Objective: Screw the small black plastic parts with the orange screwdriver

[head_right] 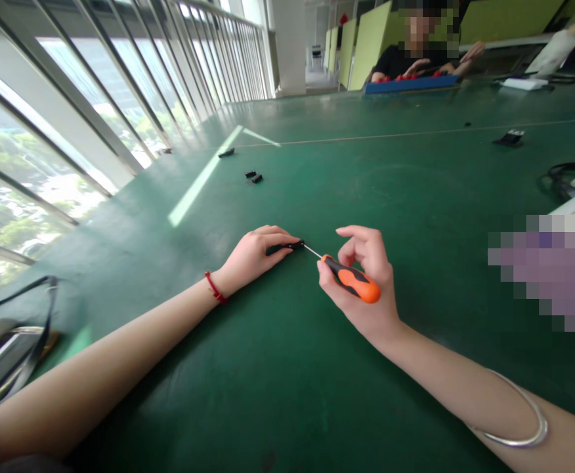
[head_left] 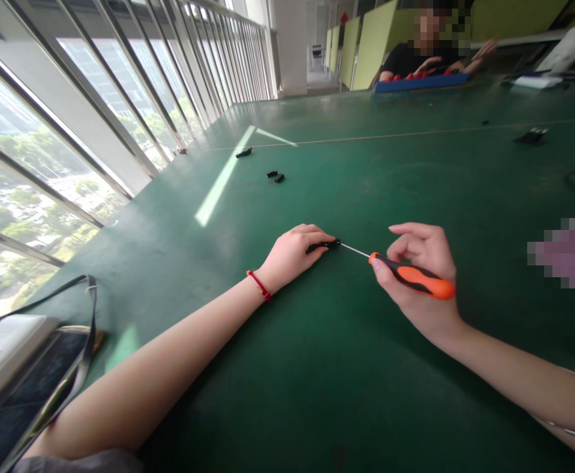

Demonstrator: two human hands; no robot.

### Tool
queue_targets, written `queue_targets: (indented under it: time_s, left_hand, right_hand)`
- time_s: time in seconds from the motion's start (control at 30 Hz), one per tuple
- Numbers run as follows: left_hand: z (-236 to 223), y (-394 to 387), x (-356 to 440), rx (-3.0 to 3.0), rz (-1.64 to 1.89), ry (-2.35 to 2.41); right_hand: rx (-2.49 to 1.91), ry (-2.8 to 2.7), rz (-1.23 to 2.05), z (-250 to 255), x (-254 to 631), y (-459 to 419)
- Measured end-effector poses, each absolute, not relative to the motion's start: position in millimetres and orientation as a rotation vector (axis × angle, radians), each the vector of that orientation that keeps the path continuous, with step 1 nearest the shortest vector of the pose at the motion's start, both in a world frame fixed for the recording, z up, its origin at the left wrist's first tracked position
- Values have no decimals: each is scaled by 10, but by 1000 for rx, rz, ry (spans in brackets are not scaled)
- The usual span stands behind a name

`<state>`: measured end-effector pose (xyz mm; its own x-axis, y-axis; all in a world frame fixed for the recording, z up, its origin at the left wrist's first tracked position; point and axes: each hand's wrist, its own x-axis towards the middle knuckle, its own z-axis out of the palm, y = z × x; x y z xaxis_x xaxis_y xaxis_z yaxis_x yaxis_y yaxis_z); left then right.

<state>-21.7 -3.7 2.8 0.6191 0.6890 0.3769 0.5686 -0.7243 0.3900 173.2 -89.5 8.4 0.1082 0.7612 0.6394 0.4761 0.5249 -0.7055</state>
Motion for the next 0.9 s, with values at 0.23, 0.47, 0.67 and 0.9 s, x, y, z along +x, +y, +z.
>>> queue_targets:
  time_s: [0.23,0.47,0.67,0.9]
  left_hand:
    - [31,-40,-214,2607,751,1038]
    - [29,-38,-214,2612,755,1038]
    - [24,-31,-217,2615,755,1037]
    - [13,-29,-219,2616,759,1030]
  right_hand:
    - [-1064,-1480,315,86,1733,-876]
    - [-1170,-1582,313,60,1741,-890]
    - [-1096,-1570,246,73,1738,-890]
    - [-1114,-1602,150,61,1746,-905]
